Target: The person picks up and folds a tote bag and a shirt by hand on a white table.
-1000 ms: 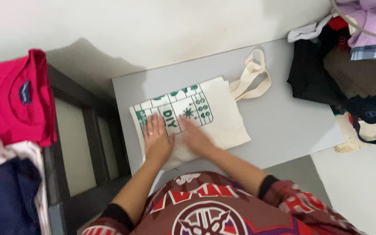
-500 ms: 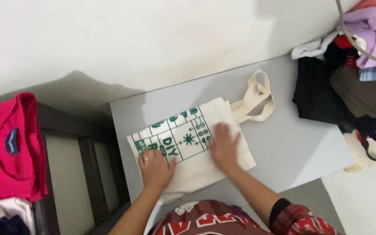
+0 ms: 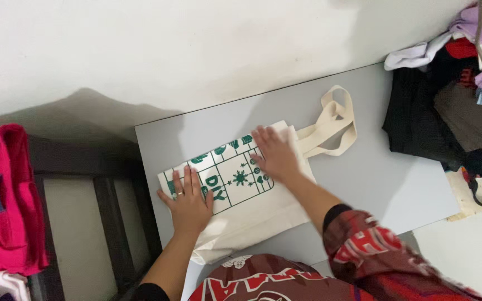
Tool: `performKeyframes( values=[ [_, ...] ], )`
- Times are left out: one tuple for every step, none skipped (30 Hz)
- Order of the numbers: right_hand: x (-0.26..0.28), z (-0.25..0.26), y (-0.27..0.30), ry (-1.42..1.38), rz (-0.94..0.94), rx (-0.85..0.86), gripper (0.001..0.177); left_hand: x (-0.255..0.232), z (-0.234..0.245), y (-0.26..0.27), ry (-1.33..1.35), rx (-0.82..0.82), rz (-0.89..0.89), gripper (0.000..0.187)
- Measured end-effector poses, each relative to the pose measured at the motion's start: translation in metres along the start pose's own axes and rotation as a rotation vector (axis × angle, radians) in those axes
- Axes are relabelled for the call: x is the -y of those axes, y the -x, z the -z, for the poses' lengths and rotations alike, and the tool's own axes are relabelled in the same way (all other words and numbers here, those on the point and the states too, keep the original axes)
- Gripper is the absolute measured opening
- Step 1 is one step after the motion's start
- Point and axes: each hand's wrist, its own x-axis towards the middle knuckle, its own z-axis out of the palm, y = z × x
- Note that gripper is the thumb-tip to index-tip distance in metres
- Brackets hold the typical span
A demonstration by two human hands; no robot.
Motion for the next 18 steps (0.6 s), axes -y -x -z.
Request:
performKeyframes(
  values=[
    [-0.013, 0.002, -0.003, 0.146, 0.0, -0.029, 0.07, 0.001, -0.001, 0.0, -0.006, 0.012, 0.004, 0.075],
    [-0.027, 0.005, -0.008, 0.16, -0.058, 0.02, 0.069, 0.0, -0.001, -0.001, -0.013, 0.021, 0.005, 0.075],
    [-0.041, 0.008, -0.013, 0.172, -0.116, 0.069, 0.067, -0.002, -0.001, -0.001, -0.011, 0.016, 0.001, 0.075],
    [-0.055, 0.011, -0.016, 0.184, -0.172, 0.114, 0.066, -0.001, -0.002, -0.001, -0.011, 0.008, -0.001, 0.076],
    [-0.073, 0.017, -0.015, 0.15, -0.145, 0.11, 0.071, -0.001, -0.002, -0.001, -0.011, 0.001, -0.003, 0.076],
    [-0.092, 0.025, -0.011, 0.117, -0.117, 0.107, 0.075, -0.001, -0.003, 0.0, -0.009, -0.002, 0.0, 0.075],
    [-0.104, 0.032, -0.006, 0.084, -0.09, 0.104, 0.08, 0.0, -0.003, 0.001, -0.006, -0.005, 0.004, 0.075],
    [-0.115, 0.039, 0.002, 0.149, -0.072, 0.187, 0.089, -0.002, -0.004, 0.0, -0.001, -0.01, 0.004, 0.075],
    [-0.127, 0.05, 0.013, 0.212, -0.056, 0.27, 0.098, -0.002, -0.005, -0.001, 0.001, -0.009, 0.005, 0.075],
    [-0.137, 0.059, 0.023, 0.276, -0.04, 0.355, 0.106, -0.002, -0.005, 0.0, 0.004, -0.006, 0.008, 0.075],
    [-0.146, 0.068, 0.032, 0.304, -0.029, 0.365, 0.115, -0.001, -0.006, 0.0, 0.007, -0.003, 0.012, 0.075],
    [-0.156, 0.076, 0.042, 0.328, -0.014, 0.379, 0.123, 0.0, -0.008, 0.001, -0.009, -0.005, 0.009, 0.075],
    [-0.164, 0.08, 0.052, 0.353, 0.001, 0.392, 0.132, 0.001, -0.011, 0.0, -0.025, -0.007, 0.006, 0.075],
    [-0.171, 0.082, 0.06, 0.339, -0.074, 0.39, 0.125, 0.001, -0.011, -0.002, -0.043, -0.016, 0.004, 0.075],
    [-0.178, 0.081, 0.069, 0.324, -0.148, 0.387, 0.118, 0.002, -0.011, 0.0, -0.027, -0.047, -0.008, 0.074],
    [-0.187, 0.08, 0.078, 0.31, -0.224, 0.387, 0.112, 0.003, -0.011, 0.003, -0.009, -0.076, -0.022, 0.074],
    [-0.195, 0.077, 0.085, 0.315, -0.254, 0.347, 0.103, 0.004, -0.011, 0.005, 0.009, -0.105, -0.035, 0.073],
    [-0.202, 0.072, 0.089, 0.319, -0.286, 0.303, 0.095, 0.005, -0.011, 0.005, 0.0, -0.094, -0.043, 0.074]
  ],
)
